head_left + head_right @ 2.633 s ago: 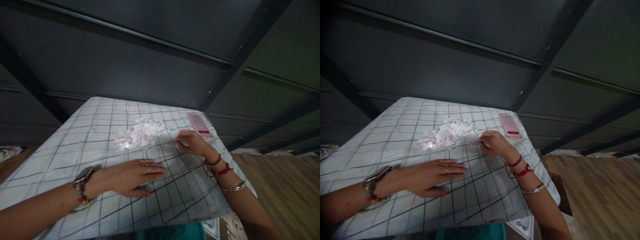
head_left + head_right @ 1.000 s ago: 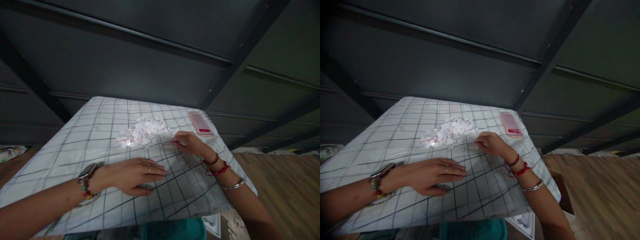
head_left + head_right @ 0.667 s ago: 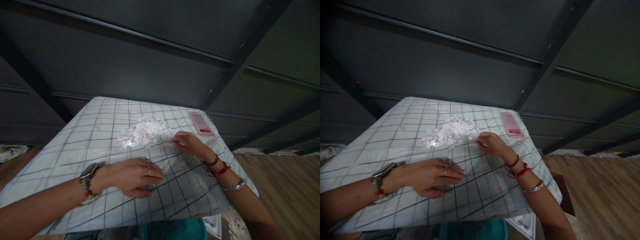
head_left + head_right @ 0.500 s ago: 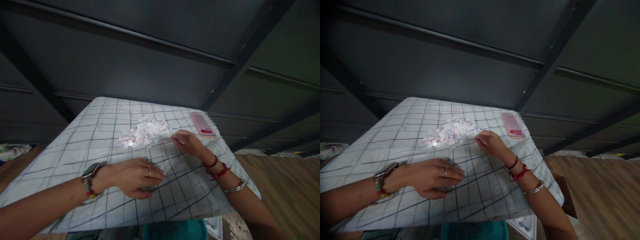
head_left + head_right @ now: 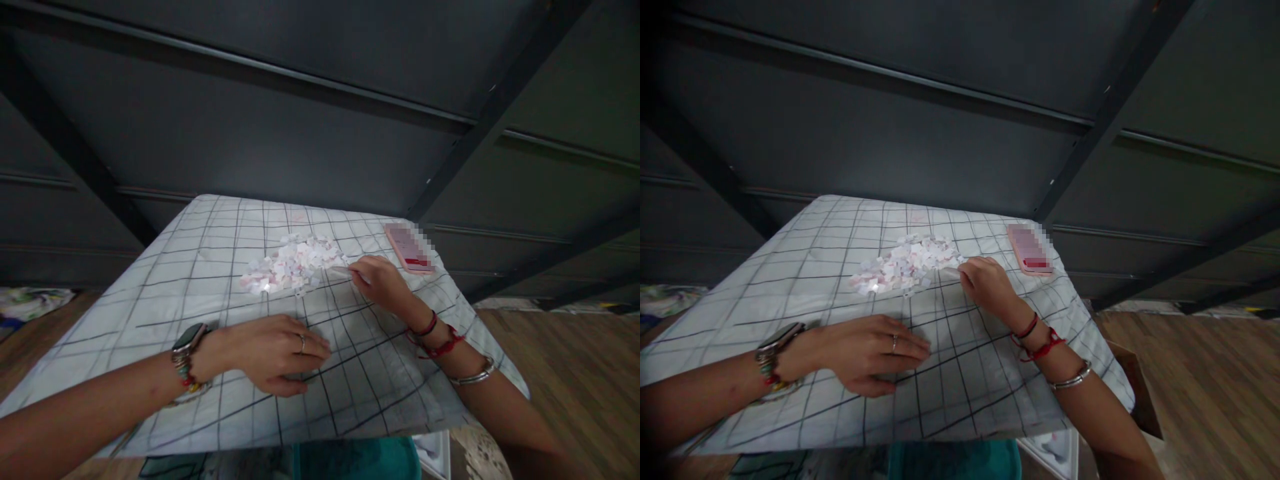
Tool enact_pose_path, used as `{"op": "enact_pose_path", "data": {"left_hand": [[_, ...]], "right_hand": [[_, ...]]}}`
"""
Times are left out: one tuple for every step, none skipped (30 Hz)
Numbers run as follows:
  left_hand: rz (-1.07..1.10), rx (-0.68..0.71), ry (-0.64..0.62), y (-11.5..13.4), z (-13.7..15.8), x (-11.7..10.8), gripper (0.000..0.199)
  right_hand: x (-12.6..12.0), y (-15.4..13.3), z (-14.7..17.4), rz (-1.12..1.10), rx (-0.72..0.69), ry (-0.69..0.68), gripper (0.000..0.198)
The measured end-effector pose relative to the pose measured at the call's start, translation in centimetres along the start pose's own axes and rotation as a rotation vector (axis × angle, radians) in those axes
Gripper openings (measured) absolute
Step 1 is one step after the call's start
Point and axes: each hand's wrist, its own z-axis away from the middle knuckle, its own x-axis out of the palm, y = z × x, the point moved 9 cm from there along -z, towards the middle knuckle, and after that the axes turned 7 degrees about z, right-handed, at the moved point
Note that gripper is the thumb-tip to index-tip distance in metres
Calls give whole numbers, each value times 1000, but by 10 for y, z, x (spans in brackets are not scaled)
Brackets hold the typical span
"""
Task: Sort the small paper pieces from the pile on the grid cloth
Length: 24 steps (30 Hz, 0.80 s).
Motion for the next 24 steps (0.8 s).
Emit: {"op": "enact_pose_path", "data": {"left_hand": [[-27, 7, -4, 0, 0, 0, 28], [-56, 8, -12, 0, 0, -2, 28], [-87, 0, -21, 0, -1, -5, 29], [-117, -15, -31, 0, -1, -10, 29], [-150, -51, -47, -3, -1, -17, 30], [-173, -85, -48, -5, 1, -27, 32], [-202, -127, -63, -9, 4, -37, 34], [-228, -172, -66, -13, 9, -49, 35], [-257, -234, -56, -21, 16, -62, 35], [-285, -285, -26, -28, 25, -75, 35], [-309, -349, 22, -37, 35, -88, 36], [-336, -425, 78, -48, 47, -99, 36], [-359, -489, 160, -58, 60, -110, 35], [-374, -550, 250, -67, 72, -118, 34], [-384, -610, 305, -76, 83, -121, 35], [-380, -653, 289, -84, 90, -116, 37], [-375, -663, 271, -90, 94, -110, 40], [-362, -667, 239, -94, 95, -102, 44], [-347, -665, 215, -96, 96, -95, 50], [-330, -669, 207, -98, 96, -90, 56], [-311, -672, 197, -99, 97, -85, 61], [-293, -676, 189, -99, 98, -82, 66], [-277, -682, 180, -99, 99, -79, 70], [-261, -686, 165, -99, 100, -76, 74]], "right_hand": [[2, 1, 0, 17, 11, -15, 15], [3, 1, 0, 11, 4, -34, 14], [4, -1, 1, -17, -17, -56, 13], [4, -3, 2, -60, -45, -75, 12], [3, -6, 3, -110, -75, -87, 11], [2, -8, 3, -158, -100, -86, 11], [0, -8, 4, -196, -114, -71, 11], [-2, -7, 4, -216, -114, -43, 11], [-4, -4, 3, -218, -101, -7, 11], [-4, 0, 3, -205, -83, 25, 12], [-4, 2, 2, -186, -68, 45, 13], [-2, 3, 2, -168, -62, 48, 14], [-1, 2, 2, -157, -70, 33, 14], [1, -2, 2, -156, -92, 5, 14], [2, -7, 3, -166, -125, -29, 14], [1, -13, 4, -187, -165, -64, 14], [0, -19, 6, -216, -208, -98, 14], [-2, -26, 8, -249, -247, -128, 14], [-4, -30, 9, -282, -275, -148, 14], [-5, -34, 10, -310, -287, -155, 14], [-7, -35, 10, -324, -283, -148, 14], [-8, -34, 10, -323, -266, -129, 15], [-8, -33, 8, -311, -242, -100, 15], [-7, -31, 6, -291, -219, -67, 16]]}}
